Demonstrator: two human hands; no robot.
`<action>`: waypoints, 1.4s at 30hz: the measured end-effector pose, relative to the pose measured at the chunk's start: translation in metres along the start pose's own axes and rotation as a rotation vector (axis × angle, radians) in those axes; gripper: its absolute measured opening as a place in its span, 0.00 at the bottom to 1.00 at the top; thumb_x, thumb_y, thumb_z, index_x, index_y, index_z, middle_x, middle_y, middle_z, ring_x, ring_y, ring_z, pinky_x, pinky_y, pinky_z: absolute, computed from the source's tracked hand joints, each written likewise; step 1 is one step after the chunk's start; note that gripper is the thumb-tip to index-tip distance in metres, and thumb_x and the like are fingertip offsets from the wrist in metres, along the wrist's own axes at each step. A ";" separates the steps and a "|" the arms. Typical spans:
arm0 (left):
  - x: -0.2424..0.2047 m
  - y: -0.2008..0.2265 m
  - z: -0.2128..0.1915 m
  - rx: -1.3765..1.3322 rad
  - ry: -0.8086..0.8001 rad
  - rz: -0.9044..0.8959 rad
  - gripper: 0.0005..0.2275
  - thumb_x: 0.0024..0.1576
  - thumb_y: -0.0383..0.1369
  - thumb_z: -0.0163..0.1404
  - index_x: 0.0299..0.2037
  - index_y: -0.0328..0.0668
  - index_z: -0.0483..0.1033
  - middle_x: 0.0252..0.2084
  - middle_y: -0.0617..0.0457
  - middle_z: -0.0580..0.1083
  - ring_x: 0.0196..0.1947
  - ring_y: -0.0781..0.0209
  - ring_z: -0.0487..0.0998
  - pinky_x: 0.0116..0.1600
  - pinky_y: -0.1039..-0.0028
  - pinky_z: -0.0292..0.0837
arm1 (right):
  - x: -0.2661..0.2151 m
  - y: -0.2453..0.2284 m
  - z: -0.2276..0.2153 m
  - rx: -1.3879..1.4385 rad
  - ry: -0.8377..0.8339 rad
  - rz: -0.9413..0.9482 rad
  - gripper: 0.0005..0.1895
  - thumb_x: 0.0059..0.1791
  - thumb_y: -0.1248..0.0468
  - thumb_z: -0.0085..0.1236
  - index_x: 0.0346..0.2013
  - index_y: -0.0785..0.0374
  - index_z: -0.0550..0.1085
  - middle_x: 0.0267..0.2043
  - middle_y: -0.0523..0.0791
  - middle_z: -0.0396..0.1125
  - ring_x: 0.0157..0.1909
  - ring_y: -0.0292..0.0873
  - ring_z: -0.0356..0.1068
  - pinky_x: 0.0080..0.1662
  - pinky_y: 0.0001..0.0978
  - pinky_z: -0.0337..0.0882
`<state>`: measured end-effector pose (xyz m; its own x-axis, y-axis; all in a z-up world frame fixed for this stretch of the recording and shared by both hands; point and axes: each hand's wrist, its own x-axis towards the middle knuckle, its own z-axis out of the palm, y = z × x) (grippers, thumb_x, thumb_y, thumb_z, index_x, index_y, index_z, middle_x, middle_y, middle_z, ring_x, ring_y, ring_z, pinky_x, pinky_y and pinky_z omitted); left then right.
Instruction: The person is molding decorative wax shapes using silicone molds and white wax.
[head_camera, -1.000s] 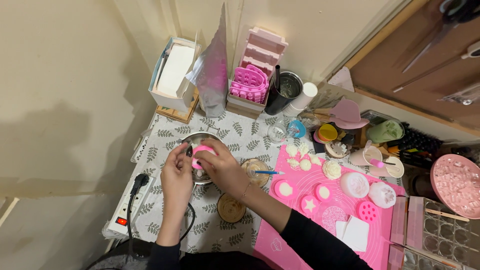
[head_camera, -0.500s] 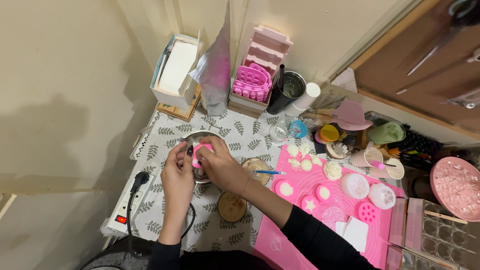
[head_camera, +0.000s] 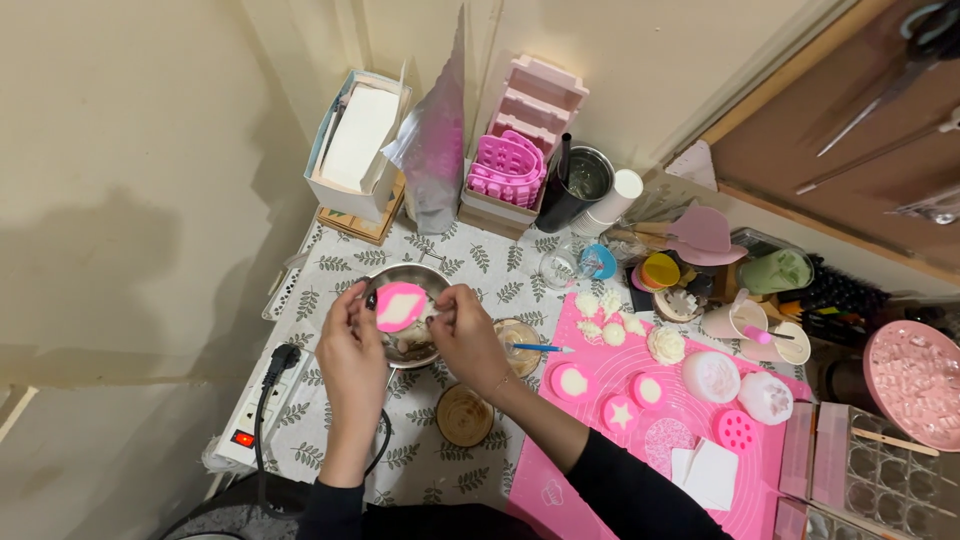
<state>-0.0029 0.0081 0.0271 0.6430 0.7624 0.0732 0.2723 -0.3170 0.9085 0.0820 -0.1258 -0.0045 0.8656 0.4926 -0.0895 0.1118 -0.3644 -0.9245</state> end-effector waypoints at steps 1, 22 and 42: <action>0.001 -0.002 -0.002 0.001 0.000 0.002 0.13 0.64 0.27 0.47 0.57 0.33 0.74 0.44 0.43 0.79 0.39 0.56 0.80 0.45 0.68 0.75 | 0.000 0.006 0.001 0.001 0.001 -0.001 0.12 0.50 0.71 0.54 0.46 0.66 0.65 0.41 0.48 0.69 0.42 0.41 0.73 0.45 0.31 0.75; -0.002 -0.004 -0.018 -0.047 0.086 -0.018 0.13 0.64 0.27 0.46 0.58 0.34 0.76 0.48 0.45 0.79 0.41 0.59 0.78 0.47 0.69 0.73 | 0.008 -0.008 0.003 -0.053 -0.102 -0.065 0.08 0.49 0.69 0.56 0.42 0.64 0.74 0.38 0.45 0.71 0.42 0.43 0.71 0.48 0.37 0.73; -0.017 -0.004 -0.014 -0.157 0.088 -0.173 0.14 0.65 0.27 0.46 0.58 0.34 0.77 0.42 0.46 0.79 0.38 0.64 0.74 0.44 0.74 0.71 | 0.023 0.015 0.014 0.629 -0.309 0.136 0.19 0.54 0.68 0.54 0.57 0.76 0.67 0.40 0.47 0.72 0.37 0.37 0.75 0.42 0.28 0.78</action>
<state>-0.0247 0.0041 0.0282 0.5296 0.8461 -0.0598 0.2542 -0.0910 0.9629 0.0967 -0.1085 -0.0260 0.6635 0.7105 -0.2344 -0.3713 0.0406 -0.9276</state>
